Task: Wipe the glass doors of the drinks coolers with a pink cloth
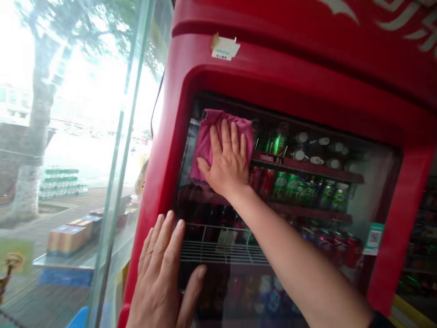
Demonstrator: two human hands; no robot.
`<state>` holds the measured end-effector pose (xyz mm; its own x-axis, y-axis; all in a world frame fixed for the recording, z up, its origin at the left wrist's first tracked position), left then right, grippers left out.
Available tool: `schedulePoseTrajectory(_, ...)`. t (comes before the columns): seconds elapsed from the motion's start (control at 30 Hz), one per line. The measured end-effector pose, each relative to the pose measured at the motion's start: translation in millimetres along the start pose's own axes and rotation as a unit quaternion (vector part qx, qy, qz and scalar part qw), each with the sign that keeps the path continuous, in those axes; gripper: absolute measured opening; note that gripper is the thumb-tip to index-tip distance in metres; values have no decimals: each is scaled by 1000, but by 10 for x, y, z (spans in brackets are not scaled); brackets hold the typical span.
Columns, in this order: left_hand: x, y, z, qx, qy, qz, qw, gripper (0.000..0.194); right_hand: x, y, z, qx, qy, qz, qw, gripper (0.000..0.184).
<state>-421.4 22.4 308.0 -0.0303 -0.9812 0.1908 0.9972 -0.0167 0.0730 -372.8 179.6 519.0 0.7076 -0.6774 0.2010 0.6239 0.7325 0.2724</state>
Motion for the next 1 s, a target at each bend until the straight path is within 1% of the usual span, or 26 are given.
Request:
schedulePoseTrajectory(0.07, 45, -55, -93, 6, -12, 3, 1000, 86, -60, -144, -111, -4, -7, 7, 1000, 92)
schedulePoseTrajectory(0.13, 87, -99, -171, 8, -25, 7, 1000, 87, -121, -322, -314, 8, -24, 24, 999, 90)
schedulePoseTrajectory(0.37, 207, -174, -367, 13, -58, -2, 998, 88, -364, -919, -1266, 28, -78, 84, 993, 86)
schedulePoseTrajectory(0.47, 223, -187, -416, 8, -68, -6, 998, 89, -457, -1072, -1693, 51, -103, 91, 989, 81)
schedulePoseTrajectory(0.53, 231, -192, -429, 5, -70, -10, 997, 89, -475, -1085, -1936, 69, -118, 89, 987, 80)
schedulePoseTrajectory(0.6, 239, -192, -435, -1, -71, -17, 997, 88, -452, -997, -2131, 79, -124, 81, 986, 80)
schedulePoseTrajectory(0.63, 239, -194, -439, -2, -73, -21, 997, 88, -428, -910, -2212, 78, -123, 73, 987, 79)
schedulePoseTrajectory(0.67, 236, -197, -446, -1, -76, -26, 997, 88, -398, -792, -2287, 71, -121, 62, 988, 79)
schedulePoseTrajectory(0.73, 232, -215, -471, 4, -79, -36, 996, 89, -327, -475, -2422, 44, -118, 34, 992, 78)
schedulePoseTrajectory(0.83, 224, -254, -535, 17, -89, -46, 995, 90, -195, 149, -2596, -43, -105, -22, 993, 83)
schedulePoseTrajectory(0.9, 227, -280, -589, 26, -97, -52, 994, 91, -79, 557, -2672, -125, -72, -62, 988, 89)
schedulePoseTrajectory(0.97, 238, -303, -642, 37, -102, -59, 992, 92, 29, 826, -2704, -205, -23, -89, 974, 93)
schedulePoseTrajectory(1.0, 246, -309, -666, 40, -102, -64, 992, 92, 61, 884, -2701, -239, 1, -96, 966, 92)
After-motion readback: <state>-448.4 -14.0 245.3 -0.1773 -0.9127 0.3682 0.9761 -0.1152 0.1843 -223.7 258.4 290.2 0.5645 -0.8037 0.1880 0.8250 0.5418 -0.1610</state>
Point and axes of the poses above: each hand's wrist, its own z-axis towards the middle knuckle, its own x-axis out of the back of the hand, y = z × x, the point moved 7 cm from there along z, towards the middle knuckle, and after that the axes turned 2 degrees about y, right-handed, at the moved point
